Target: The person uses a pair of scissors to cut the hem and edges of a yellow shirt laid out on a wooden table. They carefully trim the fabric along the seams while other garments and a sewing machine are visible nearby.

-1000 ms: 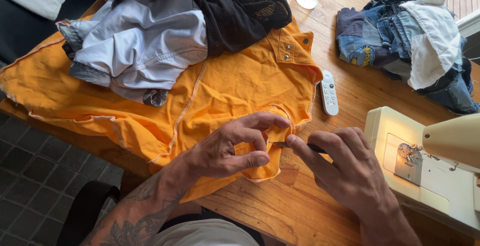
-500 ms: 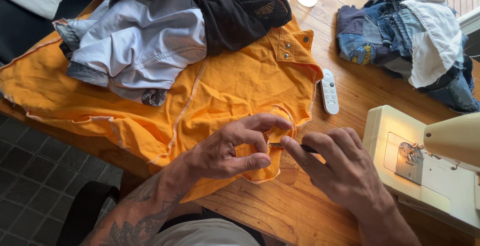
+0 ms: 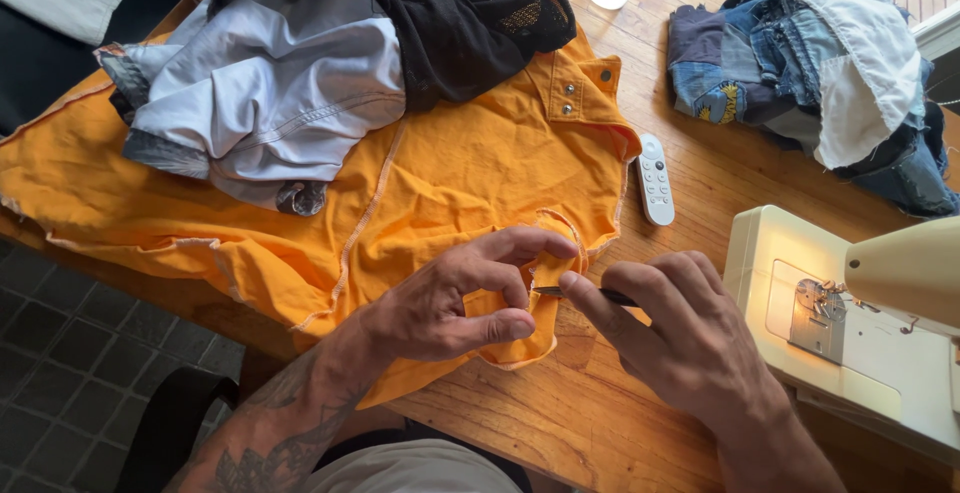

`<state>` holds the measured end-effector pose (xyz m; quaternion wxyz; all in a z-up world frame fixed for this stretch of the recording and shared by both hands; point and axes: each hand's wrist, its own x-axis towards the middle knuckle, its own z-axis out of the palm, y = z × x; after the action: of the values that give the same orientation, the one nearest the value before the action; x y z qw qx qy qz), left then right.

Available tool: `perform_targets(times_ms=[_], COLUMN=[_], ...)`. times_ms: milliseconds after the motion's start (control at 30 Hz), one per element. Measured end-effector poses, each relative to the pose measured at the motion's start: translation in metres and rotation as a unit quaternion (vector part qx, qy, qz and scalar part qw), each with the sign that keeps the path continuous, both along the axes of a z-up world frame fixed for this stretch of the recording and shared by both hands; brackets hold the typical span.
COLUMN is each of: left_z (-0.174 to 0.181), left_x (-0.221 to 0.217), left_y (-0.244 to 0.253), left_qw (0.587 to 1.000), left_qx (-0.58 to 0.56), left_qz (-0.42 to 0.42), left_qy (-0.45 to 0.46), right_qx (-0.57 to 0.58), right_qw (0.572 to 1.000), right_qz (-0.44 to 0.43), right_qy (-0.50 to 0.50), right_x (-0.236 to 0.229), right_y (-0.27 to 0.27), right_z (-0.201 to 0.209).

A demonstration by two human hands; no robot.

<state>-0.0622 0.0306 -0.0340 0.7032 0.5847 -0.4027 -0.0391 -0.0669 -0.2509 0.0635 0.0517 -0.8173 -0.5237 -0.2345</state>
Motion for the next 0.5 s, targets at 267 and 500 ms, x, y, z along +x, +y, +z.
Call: perform_targets(times_ms=[267,500], left_z=[0.001,0.003], left_x=[0.0,-0.001], left_y=[-0.002,0.001], left_qw=[1.0,0.999], left_qx=[-0.017,-0.024], left_qz=[-0.015,-0.018], left_qy=[-0.001,0.011], right_qx=[-0.026,0.002], right_qw=[1.0,1.0], right_qz=[0.002,-0.01], right_qy=[-0.013,-0.002], right_x=[0.0,0.001], right_y=[0.007,-0.009], right_z=[-0.002,-0.007])
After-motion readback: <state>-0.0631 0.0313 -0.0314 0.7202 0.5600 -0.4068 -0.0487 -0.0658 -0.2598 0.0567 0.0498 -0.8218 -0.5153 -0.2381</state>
